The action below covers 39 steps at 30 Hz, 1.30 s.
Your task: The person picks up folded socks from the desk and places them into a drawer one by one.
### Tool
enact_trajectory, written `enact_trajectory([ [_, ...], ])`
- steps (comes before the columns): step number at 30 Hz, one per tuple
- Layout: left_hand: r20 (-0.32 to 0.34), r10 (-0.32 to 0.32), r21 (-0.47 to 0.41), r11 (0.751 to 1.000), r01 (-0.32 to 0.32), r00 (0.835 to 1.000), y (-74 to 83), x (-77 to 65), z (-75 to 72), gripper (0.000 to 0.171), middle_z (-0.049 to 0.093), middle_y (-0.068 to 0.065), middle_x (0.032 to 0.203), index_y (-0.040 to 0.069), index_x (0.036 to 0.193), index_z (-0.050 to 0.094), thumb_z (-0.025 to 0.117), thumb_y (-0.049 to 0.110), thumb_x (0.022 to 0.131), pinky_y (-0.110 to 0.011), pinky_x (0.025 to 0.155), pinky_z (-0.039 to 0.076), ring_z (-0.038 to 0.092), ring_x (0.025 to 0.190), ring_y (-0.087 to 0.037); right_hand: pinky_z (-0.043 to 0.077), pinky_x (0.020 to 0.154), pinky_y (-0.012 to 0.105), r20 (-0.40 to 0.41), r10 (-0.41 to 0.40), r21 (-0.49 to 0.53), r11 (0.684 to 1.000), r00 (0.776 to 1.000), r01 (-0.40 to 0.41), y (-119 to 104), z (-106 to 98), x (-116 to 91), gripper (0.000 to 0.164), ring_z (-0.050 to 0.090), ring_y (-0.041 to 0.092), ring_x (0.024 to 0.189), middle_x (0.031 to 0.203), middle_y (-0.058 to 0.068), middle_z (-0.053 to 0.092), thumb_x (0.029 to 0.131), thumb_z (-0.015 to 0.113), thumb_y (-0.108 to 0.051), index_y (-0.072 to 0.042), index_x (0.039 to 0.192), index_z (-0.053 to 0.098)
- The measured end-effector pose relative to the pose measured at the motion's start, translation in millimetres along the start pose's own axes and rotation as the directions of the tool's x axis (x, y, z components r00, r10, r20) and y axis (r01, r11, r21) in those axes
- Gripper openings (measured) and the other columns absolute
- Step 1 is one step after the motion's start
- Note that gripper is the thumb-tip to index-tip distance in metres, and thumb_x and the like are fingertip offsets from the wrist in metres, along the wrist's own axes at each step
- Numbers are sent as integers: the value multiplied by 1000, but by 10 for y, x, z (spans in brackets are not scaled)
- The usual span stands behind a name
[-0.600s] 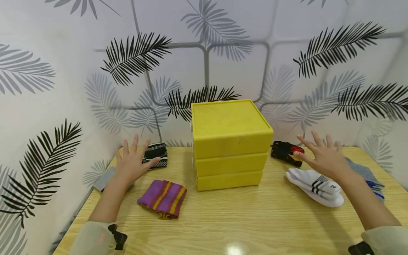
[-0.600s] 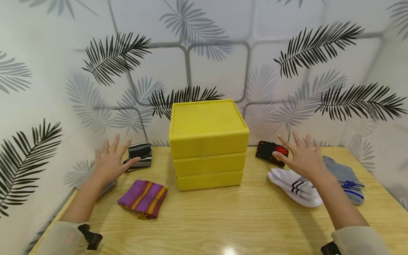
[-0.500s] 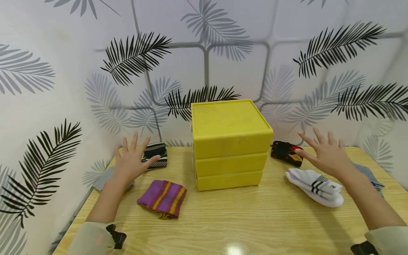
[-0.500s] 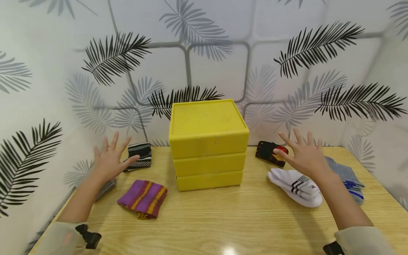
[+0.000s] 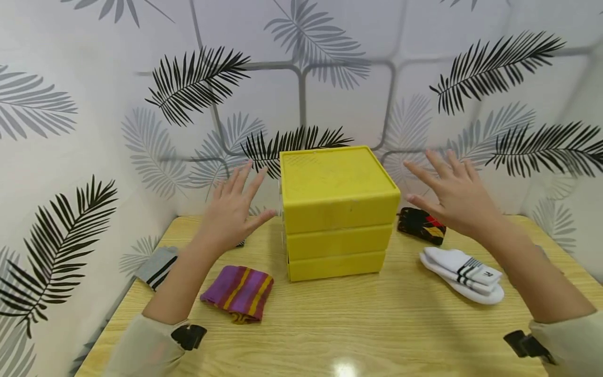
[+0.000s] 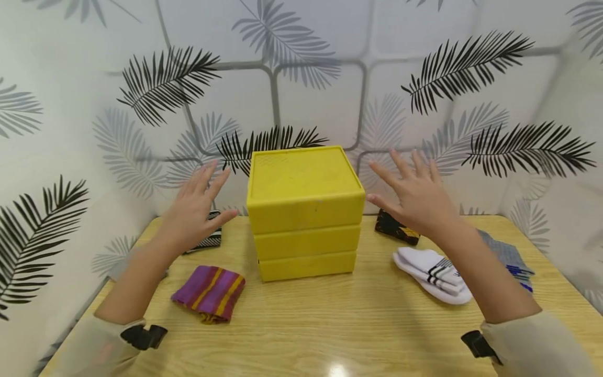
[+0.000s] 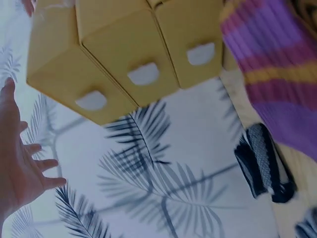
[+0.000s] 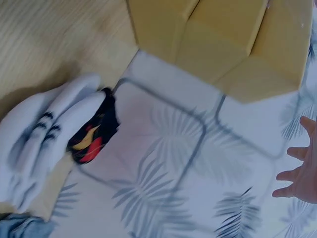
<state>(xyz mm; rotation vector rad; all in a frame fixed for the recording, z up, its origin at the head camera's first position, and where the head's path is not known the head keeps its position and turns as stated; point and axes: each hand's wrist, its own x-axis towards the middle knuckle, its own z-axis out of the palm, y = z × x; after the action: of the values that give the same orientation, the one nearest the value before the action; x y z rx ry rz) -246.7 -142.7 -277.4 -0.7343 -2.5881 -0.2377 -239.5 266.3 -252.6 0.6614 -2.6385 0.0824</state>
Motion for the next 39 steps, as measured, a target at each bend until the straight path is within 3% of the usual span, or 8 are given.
enact_trajectory([
  [5,-36,177,-13,984,-178,983,245,162,55,79,3,-12,152,17,149,13,30,65,89,-45,107,-1,-2,137,-26,1,103,58,-21,-116,7,993,993,116,-331,33,160,63,3,42,134,151,14,14,92,46,-51,-27,147,25],
  [8,-71,272,11,962,-272,960,334,237,148,80,12,-15,151,11,148,17,41,59,90,-41,108,1,6,137,-29,6,103,59,-27,-154,10,988,988,155,-489,104,228,64,5,40,134,151,12,14,91,47,-52,-28,146,27],
  [15,-250,455,133,890,-435,855,369,358,422,67,47,-14,133,7,134,46,64,45,82,-45,104,24,40,123,-33,20,103,54,-124,-275,18,960,953,279,-699,335,305,61,23,39,131,145,14,31,90,45,-56,-23,141,39],
  [19,-347,492,209,871,-445,798,365,378,518,58,57,-13,121,8,127,56,67,43,81,-45,101,30,49,114,-33,31,95,55,-237,-349,-10,934,907,357,-731,478,325,61,40,38,120,135,14,44,90,45,-56,-18,137,44],
  [23,-419,485,193,873,-447,767,380,367,563,54,59,-13,117,8,124,59,70,38,80,-46,99,32,52,110,-34,33,93,54,-331,-396,-65,915,856,398,-718,595,332,57,45,38,114,129,15,49,89,56,-44,-16,137,44],
  [28,-460,452,134,886,-444,764,418,348,583,52,60,-13,115,8,123,59,71,34,80,-46,100,31,52,109,-34,33,93,53,-378,-418,-83,904,826,419,-672,661,341,54,45,38,115,129,15,49,91,52,-43,-17,137,43],
  [34,-473,401,149,914,-378,784,571,310,625,48,60,-12,114,8,122,60,70,33,82,-48,100,29,52,108,-34,34,89,52,-377,-430,-32,891,820,452,-564,655,356,54,45,36,114,128,13,50,94,41,-51,-17,135,46],
  [39,-494,328,190,944,-268,805,809,278,677,45,60,-10,113,9,121,61,68,33,84,-48,100,29,51,107,-31,32,93,51,-344,-448,53,868,825,494,-426,605,370,52,44,33,116,129,11,49,89,55,-44,-15,132,49],
])
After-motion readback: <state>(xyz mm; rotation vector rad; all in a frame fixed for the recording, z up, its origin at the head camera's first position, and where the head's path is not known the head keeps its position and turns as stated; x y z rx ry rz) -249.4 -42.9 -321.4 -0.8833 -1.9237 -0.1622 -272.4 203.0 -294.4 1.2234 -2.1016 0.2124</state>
